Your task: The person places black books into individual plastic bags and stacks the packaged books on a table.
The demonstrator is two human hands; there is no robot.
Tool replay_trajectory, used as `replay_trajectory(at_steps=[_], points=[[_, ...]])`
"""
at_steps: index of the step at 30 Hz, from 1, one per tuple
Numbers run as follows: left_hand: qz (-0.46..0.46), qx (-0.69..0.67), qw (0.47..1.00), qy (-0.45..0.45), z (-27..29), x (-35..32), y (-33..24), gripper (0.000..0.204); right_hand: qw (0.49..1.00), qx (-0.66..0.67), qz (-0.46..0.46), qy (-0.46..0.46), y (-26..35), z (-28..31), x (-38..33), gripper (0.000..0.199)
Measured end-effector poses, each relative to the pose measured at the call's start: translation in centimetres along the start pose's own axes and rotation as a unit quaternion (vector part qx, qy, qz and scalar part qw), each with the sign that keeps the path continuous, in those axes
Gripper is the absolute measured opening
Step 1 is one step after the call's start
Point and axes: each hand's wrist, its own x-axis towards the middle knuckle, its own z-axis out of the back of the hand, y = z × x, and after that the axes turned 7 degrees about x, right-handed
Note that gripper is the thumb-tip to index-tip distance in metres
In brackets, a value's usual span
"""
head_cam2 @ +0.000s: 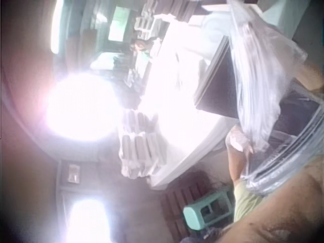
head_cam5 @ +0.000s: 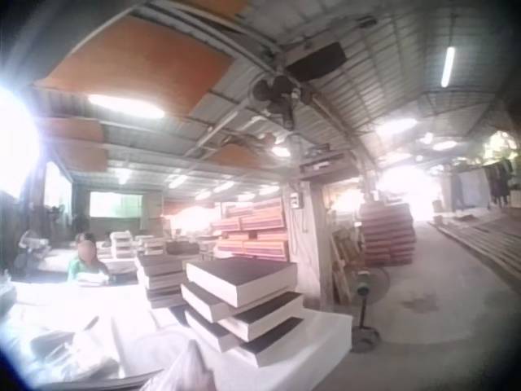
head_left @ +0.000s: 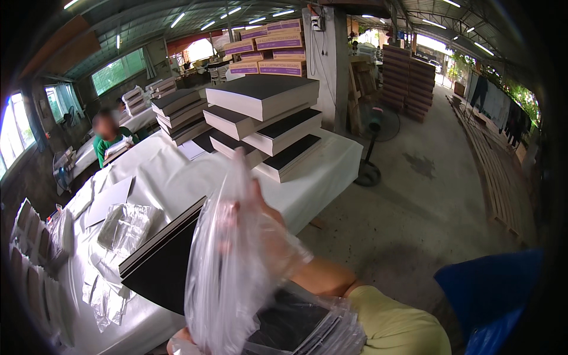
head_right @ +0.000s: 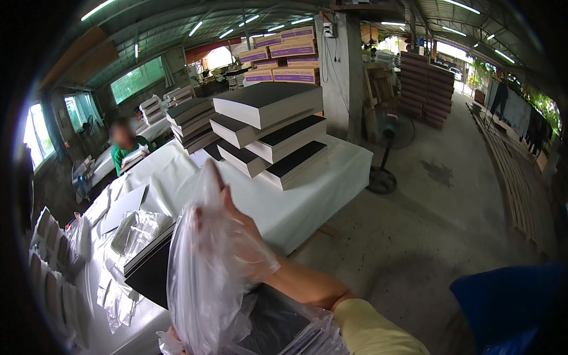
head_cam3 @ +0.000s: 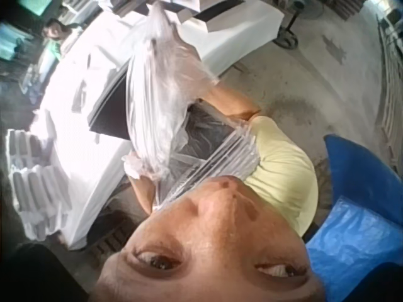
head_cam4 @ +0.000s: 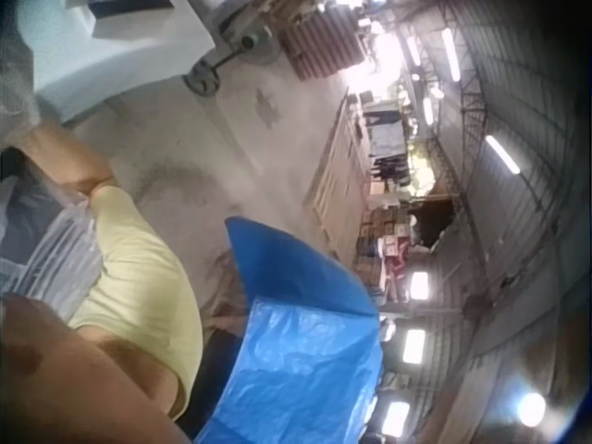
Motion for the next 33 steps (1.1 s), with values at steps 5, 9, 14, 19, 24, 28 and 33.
replay_trajectory(at_steps=[5, 9, 14, 19, 24, 28, 33], points=[[0.010, 0.026, 0.998, -0.049, 2.2, -0.4, -0.1, 0.055, 0.842, 0.034, -0.225, 0.489, 1.1, 5.7, 1.2, 0.058], [0.057, 0.076, 0.984, -0.149, 4.5, -0.9, -0.2, 0.056, 0.718, -0.473, -0.175, 0.480, 3.0, 5.4, 1.3, 0.075], [0.121, 0.218, 0.899, -0.360, 4.5, 1.3, -1.4, 0.058, 0.696, -0.690, 0.087, 0.180, 3.5, 4.7, 3.3, 0.068], [-0.206, 0.400, 0.640, -0.622, 4.2, 5.8, 0.0, 0.059, 0.531, -0.759, 0.363, 0.100, -0.2, 6.4, 5.9, 0.067], [-0.185, 0.364, 0.646, -0.645, 1.2, 3.6, 2.0, 0.047, 0.507, -0.758, 0.391, 0.129, -0.6, 7.9, 4.0, 0.073], [-0.287, 0.512, 0.528, -0.614, -1.2, 2.1, 0.2, 0.039, 0.408, -0.781, 0.452, 0.139, -0.1, 10.9, 2.0, 0.062], [-0.393, 0.441, 0.555, -0.585, -1.8, 1.3, 1.0, 0.037, 0.537, -0.725, 0.423, 0.080, -1.3, 11.4, 1.6, 0.046]])
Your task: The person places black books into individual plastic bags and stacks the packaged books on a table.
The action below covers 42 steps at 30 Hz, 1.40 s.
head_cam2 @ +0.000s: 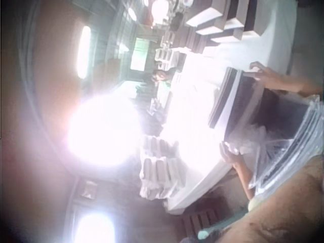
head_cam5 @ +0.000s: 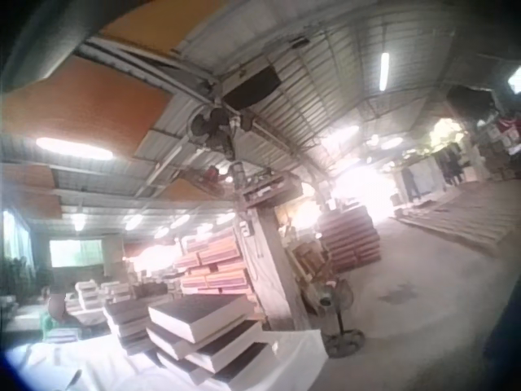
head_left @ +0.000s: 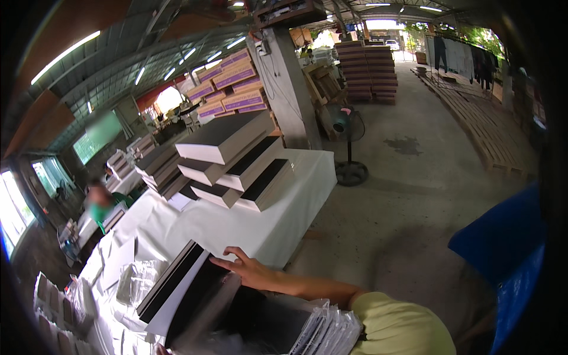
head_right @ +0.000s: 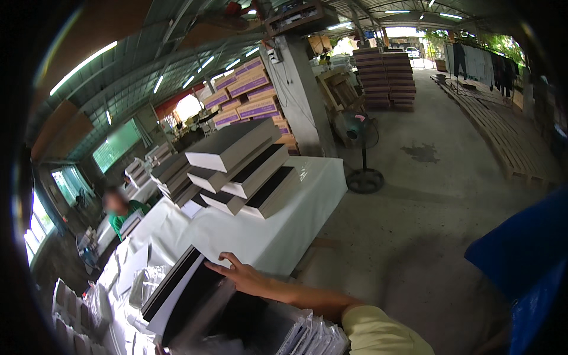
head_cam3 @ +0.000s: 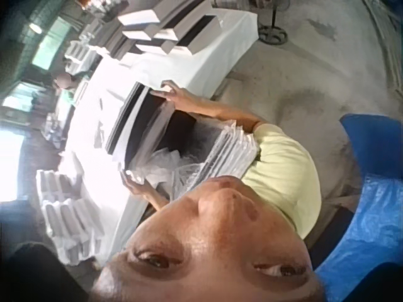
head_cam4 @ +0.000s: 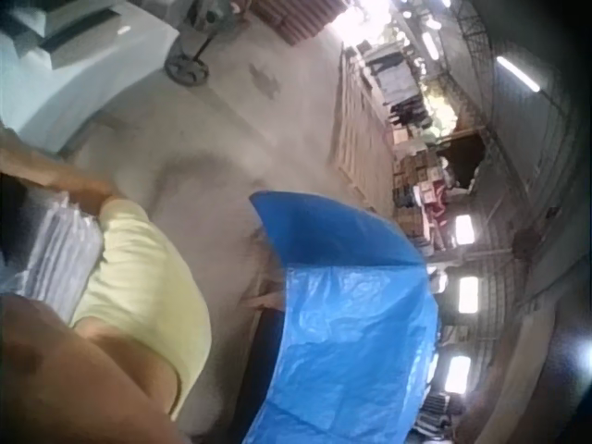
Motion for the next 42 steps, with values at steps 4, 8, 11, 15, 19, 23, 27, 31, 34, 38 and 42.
replay_trajectory(at_steps=[4, 8, 11, 15, 19, 23, 27, 31, 34, 38, 42], points=[[-0.051, 0.030, 0.998, 0.016, 3.1, 1.4, -3.2, 0.025, 0.994, 0.028, 0.088, -0.066, 0.4, 0.9, 1.1, 0.039], [-0.064, -0.011, 0.997, 0.035, 3.9, 2.3, -6.3, 0.025, 0.989, 0.028, 0.126, -0.078, 0.6, 2.2, 1.8, 0.025], [-0.051, -0.030, 0.997, 0.056, 3.8, 2.2, -6.9, 0.024, 0.993, 0.090, 0.066, -0.023, 2.1, 3.9, 2.7, 0.018], [-0.025, -0.041, 0.995, 0.083, 3.6, 2.2, -6.8, 0.024, 0.940, 0.255, -0.148, 0.174, 3.0, 6.2, 2.9, 0.021], [0.019, -0.049, 0.992, 0.115, 2.3, 1.7, -5.9, 0.024, 0.558, 0.684, -0.430, 0.188, -0.4, 6.4, 0.0, 0.035], [0.088, -0.025, 0.986, 0.140, 2.7, 1.1, -4.0, 0.024, 0.603, 0.556, -0.545, 0.175, -2.5, 3.6, -4.6, 0.033], [0.143, -0.059, 0.972, 0.179, -0.6, 1.0, -3.4, 0.025, 0.584, 0.500, -0.586, 0.257, -18.9, -3.7, -18.1, 0.034], [0.203, -0.029, 0.957, 0.205, -1.0, 0.1, -1.1, 0.025, 0.646, 0.397, -0.599, 0.258, -18.6, -6.7, -20.1, 0.031], [0.244, 0.002, 0.943, 0.227, -1.0, -0.5, 0.8, 0.025, 0.713, 0.290, -0.594, 0.235, -14.4, -5.3, -17.6, 0.029], [0.278, 0.046, 0.919, 0.275, -1.6, -2.3, 2.8, 0.025, 0.763, 0.216, -0.570, 0.214, -10.4, -0.5, -13.3, 0.028], [0.325, 0.200, 0.852, 0.359, 0.3, -5.3, 5.9, 0.025, 0.743, 0.422, -0.358, 0.377, -15.6, 1.2, -10.9, 0.029]])
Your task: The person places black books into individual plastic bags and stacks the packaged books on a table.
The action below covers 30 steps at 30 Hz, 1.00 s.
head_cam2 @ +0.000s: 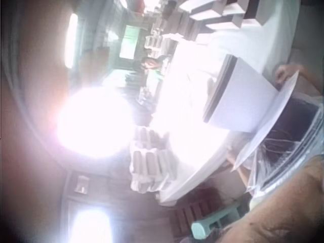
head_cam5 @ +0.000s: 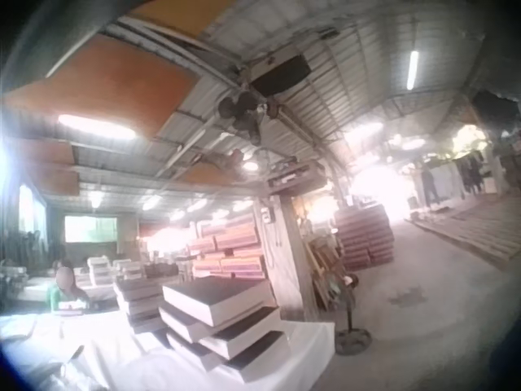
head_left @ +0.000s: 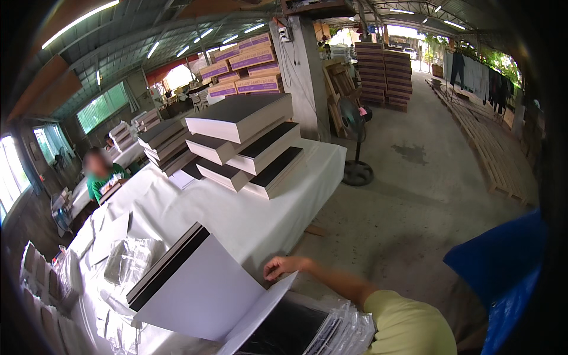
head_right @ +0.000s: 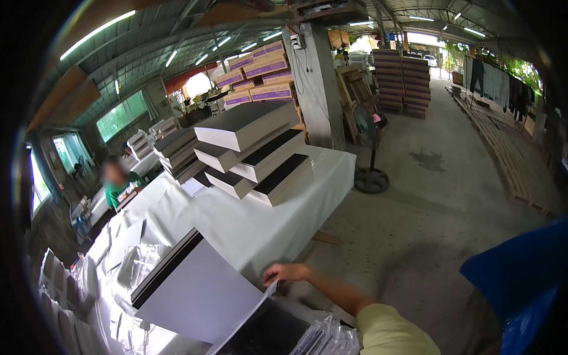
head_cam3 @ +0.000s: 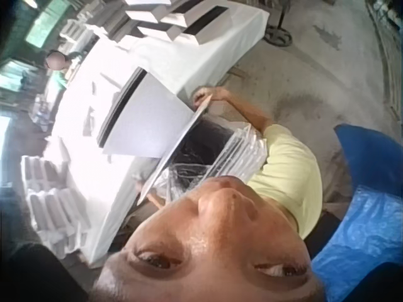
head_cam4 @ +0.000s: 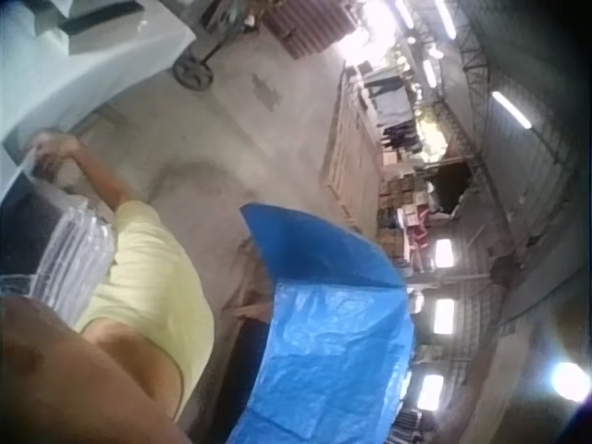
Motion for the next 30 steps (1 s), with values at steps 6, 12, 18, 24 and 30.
replay_trajectory(at_steps=[6, 12, 18, 24, 30], points=[[-0.226, 0.024, 0.926, -0.302, 7.6, 2.1, -0.5, 0.026, 0.954, -0.142, 0.079, 0.252, 17.4, -10.1, 4.4, 0.052], [-0.193, -0.472, 0.832, -0.216, 6.5, 0.5, -13.3, 0.033, 0.874, -0.172, 0.432, 0.137, 20.4, -19.6, 8.2, 0.067], [-0.171, -0.642, 0.739, 0.113, 6.6, 0.3, -14.6, 0.049, 0.965, 0.045, 0.259, -0.007, 19.0, -18.5, 8.1, 0.015], [0.031, -0.739, 0.644, 0.196, 4.6, -0.3, -14.7, 0.024, 0.944, -0.220, 0.210, -0.126, 19.1, -17.3, 6.8, 0.008], [0.037, -0.703, 0.676, 0.216, 3.9, -0.2, -14.3, 0.020, 0.907, -0.110, 0.378, -0.149, 20.7, -17.9, 7.7, 0.015]])
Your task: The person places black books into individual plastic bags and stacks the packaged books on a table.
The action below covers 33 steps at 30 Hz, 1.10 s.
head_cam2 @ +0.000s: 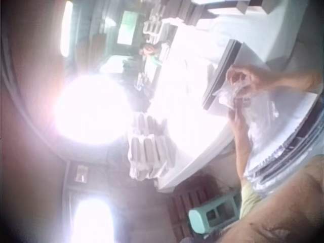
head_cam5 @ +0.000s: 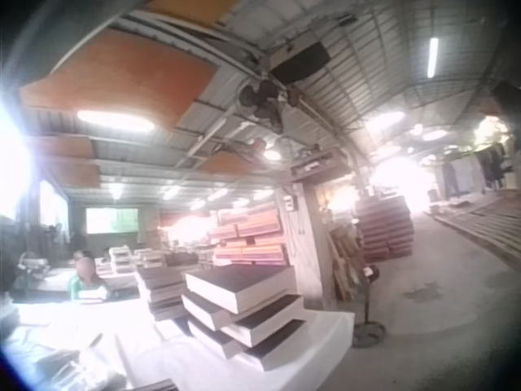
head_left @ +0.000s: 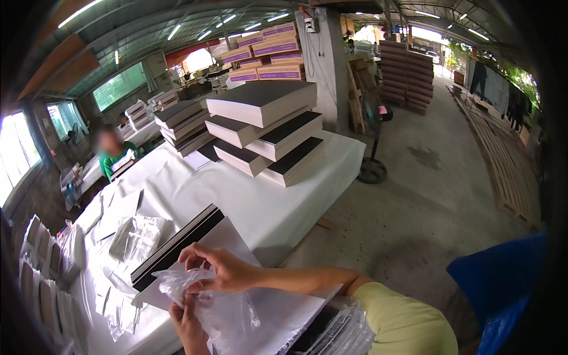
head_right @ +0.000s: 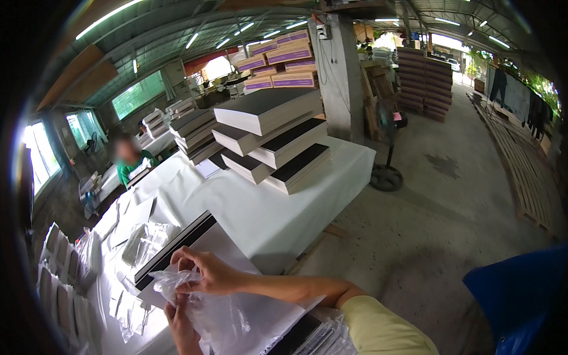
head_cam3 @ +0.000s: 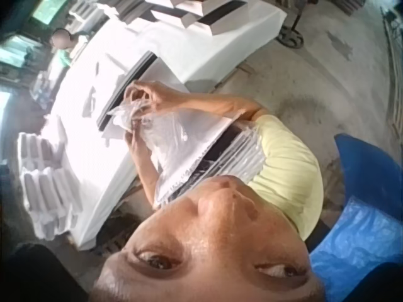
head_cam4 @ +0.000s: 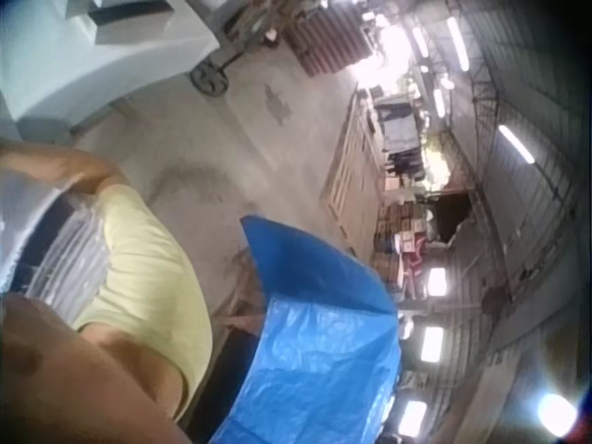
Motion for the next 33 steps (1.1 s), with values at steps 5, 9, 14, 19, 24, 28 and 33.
replay_trajectory(at_steps=[5, 9, 14, 19, 24, 28, 33], points=[[0.021, 0.068, 0.995, 0.073, -0.5, -0.3, 0.8, 0.024, 0.995, 0.019, -0.095, -0.029, -0.3, 1.4, -0.2, 0.014], [0.008, 0.019, 0.998, 0.053, -1.0, 0.3, 0.5, 0.026, 0.982, 0.024, -0.160, -0.093, 0.9, 3.1, -0.5, 0.020], [-0.077, -0.126, 0.977, -0.153, 5.4, 0.9, 0.0, 0.022, 0.981, 0.000, -0.148, -0.123, 0.6, 3.7, 0.2, 0.030], [-0.161, -0.064, 0.984, -0.034, 13.2, -0.4, -3.7, 0.025, 0.974, 0.056, -0.209, -0.070, 1.1, 4.9, -0.4, 0.040], [-0.235, 0.254, 0.935, 0.082, -0.1, 1.0, -3.8, 0.036, 0.976, 0.092, -0.191, -0.046, 0.0, 1.6, -0.9, 0.039], [-0.040, 0.027, 0.994, 0.099, -2.0, 1.9, -1.9, 0.032, 0.973, 0.104, -0.198, -0.051, 0.2, 3.2, -1.9, 0.034], [-0.104, 0.062, 0.989, 0.080, -2.2, 1.9, -1.8, 0.036, 0.994, -0.049, -0.102, 0.005, 1.3, 2.5, -1.0, 0.030]])
